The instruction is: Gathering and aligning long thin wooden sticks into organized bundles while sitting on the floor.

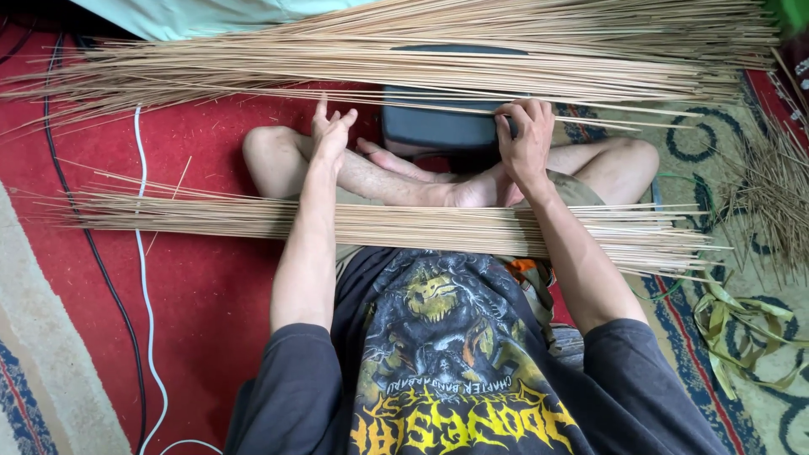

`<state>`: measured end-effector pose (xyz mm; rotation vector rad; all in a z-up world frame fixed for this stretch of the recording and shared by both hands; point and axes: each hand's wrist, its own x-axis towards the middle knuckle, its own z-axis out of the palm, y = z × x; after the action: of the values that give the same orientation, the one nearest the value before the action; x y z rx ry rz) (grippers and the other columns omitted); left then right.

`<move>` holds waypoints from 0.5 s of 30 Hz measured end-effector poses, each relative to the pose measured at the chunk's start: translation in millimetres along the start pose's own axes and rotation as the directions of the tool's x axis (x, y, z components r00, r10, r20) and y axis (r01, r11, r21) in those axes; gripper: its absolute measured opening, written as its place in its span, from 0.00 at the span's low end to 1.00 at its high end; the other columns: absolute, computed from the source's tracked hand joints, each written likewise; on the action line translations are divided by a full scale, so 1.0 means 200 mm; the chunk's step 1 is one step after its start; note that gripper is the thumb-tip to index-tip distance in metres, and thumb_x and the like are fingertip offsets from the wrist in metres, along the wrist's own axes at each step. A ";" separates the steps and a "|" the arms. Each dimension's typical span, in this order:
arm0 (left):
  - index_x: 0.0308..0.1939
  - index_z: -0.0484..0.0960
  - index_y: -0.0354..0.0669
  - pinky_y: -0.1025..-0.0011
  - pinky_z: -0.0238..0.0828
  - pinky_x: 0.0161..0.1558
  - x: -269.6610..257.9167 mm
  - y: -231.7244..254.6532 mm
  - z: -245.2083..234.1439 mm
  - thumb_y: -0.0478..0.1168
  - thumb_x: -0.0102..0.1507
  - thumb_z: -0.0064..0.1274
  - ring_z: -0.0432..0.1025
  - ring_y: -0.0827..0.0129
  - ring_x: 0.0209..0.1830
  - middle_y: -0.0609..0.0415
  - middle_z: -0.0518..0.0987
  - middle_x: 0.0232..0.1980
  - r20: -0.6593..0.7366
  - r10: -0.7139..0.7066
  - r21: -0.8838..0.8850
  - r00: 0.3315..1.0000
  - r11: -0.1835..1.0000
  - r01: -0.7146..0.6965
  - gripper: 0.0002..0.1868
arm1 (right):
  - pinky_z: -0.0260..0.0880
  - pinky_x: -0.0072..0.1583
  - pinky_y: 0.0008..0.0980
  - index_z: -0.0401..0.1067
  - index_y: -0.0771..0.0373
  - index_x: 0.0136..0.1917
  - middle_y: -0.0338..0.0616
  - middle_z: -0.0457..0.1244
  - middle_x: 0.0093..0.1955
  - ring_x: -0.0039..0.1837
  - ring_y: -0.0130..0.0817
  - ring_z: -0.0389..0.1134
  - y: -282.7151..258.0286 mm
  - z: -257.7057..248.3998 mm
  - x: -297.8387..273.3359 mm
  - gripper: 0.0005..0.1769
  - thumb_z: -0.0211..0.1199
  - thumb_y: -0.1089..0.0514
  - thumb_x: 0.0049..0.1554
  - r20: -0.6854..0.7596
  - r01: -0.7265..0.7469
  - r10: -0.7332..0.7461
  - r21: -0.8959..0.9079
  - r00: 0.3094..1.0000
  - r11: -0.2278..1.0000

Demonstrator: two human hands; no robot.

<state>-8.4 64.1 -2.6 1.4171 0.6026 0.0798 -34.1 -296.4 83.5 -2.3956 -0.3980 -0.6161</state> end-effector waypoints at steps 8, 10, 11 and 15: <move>0.60 0.73 0.29 0.60 0.82 0.48 -0.05 -0.05 0.03 0.39 0.66 0.57 0.82 0.51 0.47 0.34 0.79 0.51 -0.101 0.035 -0.076 0.994 0.996 -0.043 0.23 | 0.61 0.60 0.38 0.76 0.51 0.50 0.37 0.62 0.49 0.59 0.40 0.62 0.02 0.01 -0.01 0.08 0.71 0.62 0.59 -0.022 -0.003 0.003 0.006 1.000 1.000; 0.52 0.80 0.33 0.71 0.86 0.36 -0.16 0.02 0.05 0.51 0.69 0.53 0.85 0.62 0.37 0.41 0.85 0.42 -0.093 0.077 0.102 0.993 0.993 -0.067 0.21 | 0.61 0.60 0.38 0.76 0.51 0.50 0.36 0.62 0.49 0.59 0.40 0.62 0.03 0.01 -0.02 0.08 0.71 0.62 0.59 -0.019 -0.004 0.004 0.011 1.000 1.000; 0.52 0.81 0.36 0.69 0.87 0.37 -0.22 0.04 0.05 0.49 0.65 0.61 0.84 0.61 0.39 0.41 0.84 0.44 0.007 0.085 0.159 0.996 0.984 -0.085 0.20 | 0.61 0.60 0.38 0.77 0.52 0.50 0.37 0.62 0.49 0.59 0.40 0.62 0.03 0.01 -0.02 0.08 0.71 0.62 0.59 -0.014 0.011 -0.011 0.011 1.000 1.000; 0.37 0.85 0.37 0.77 0.84 0.27 -0.41 0.15 0.06 0.44 0.63 0.64 0.82 0.71 0.25 0.46 0.85 0.31 0.084 0.143 0.285 0.986 0.945 -0.162 0.12 | 0.64 0.61 0.42 0.75 0.56 0.55 0.43 0.63 0.52 0.58 0.46 0.64 0.03 0.00 -0.02 0.14 0.74 0.64 0.57 -0.071 0.014 -0.010 0.060 0.997 0.998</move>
<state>-64.1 25.3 54.0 1.7460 0.4648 0.0720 -34.6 -300.7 78.1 -2.3085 -0.3948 -0.6831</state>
